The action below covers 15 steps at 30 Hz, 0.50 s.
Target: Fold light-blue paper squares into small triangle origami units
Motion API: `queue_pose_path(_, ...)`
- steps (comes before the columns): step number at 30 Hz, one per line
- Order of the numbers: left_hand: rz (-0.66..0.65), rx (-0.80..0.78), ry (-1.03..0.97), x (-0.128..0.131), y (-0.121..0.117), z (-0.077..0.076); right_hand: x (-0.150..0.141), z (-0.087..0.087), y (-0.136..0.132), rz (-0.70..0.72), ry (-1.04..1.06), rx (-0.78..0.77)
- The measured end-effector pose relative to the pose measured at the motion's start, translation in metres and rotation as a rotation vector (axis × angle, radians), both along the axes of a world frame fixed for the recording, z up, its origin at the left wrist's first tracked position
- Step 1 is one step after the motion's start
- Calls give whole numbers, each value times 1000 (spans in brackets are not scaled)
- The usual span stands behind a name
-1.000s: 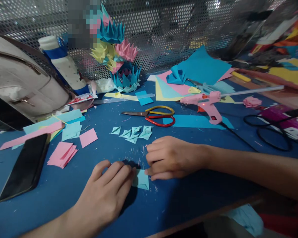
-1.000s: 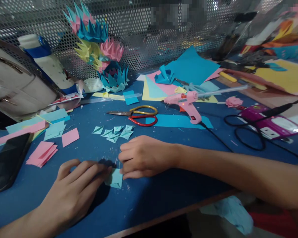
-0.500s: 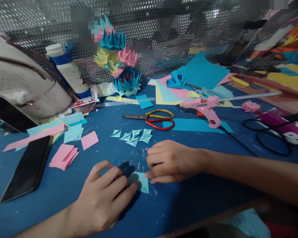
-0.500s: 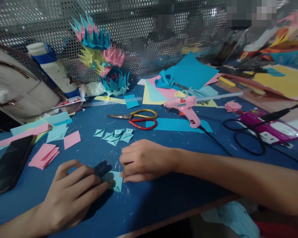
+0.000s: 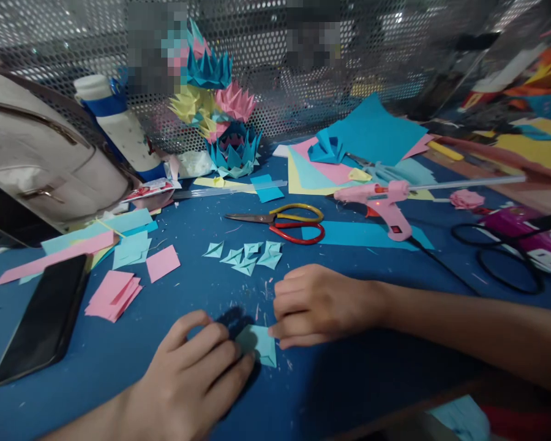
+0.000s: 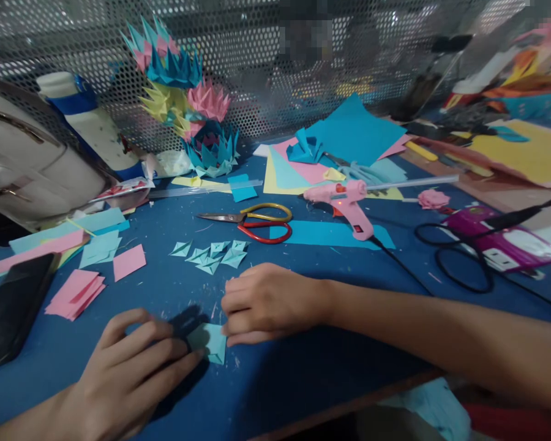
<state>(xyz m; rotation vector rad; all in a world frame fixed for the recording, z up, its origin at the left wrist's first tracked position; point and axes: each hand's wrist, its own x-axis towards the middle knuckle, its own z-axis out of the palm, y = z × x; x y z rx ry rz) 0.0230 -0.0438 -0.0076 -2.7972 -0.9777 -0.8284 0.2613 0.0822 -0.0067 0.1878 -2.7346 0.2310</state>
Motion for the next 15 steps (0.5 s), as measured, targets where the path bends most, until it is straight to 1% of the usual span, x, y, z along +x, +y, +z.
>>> queue_pose_path(4, 27, 66, -28, 1, 3, 0, 0, -3, 0, -15, 26, -20)
queue_pose_path(10, 47, 119, 26, -5, 5, -7, 0, -4, 1, -29, 20, -67)
queue_pose_path(12, 55, 118, 34, -6, 4, -7, 1, -3, 1, -25, 16, -60)
queue_pose_path(15, 68, 57, 20, -4, 4, -4, 2, -3, 2, -11, 27, -51)
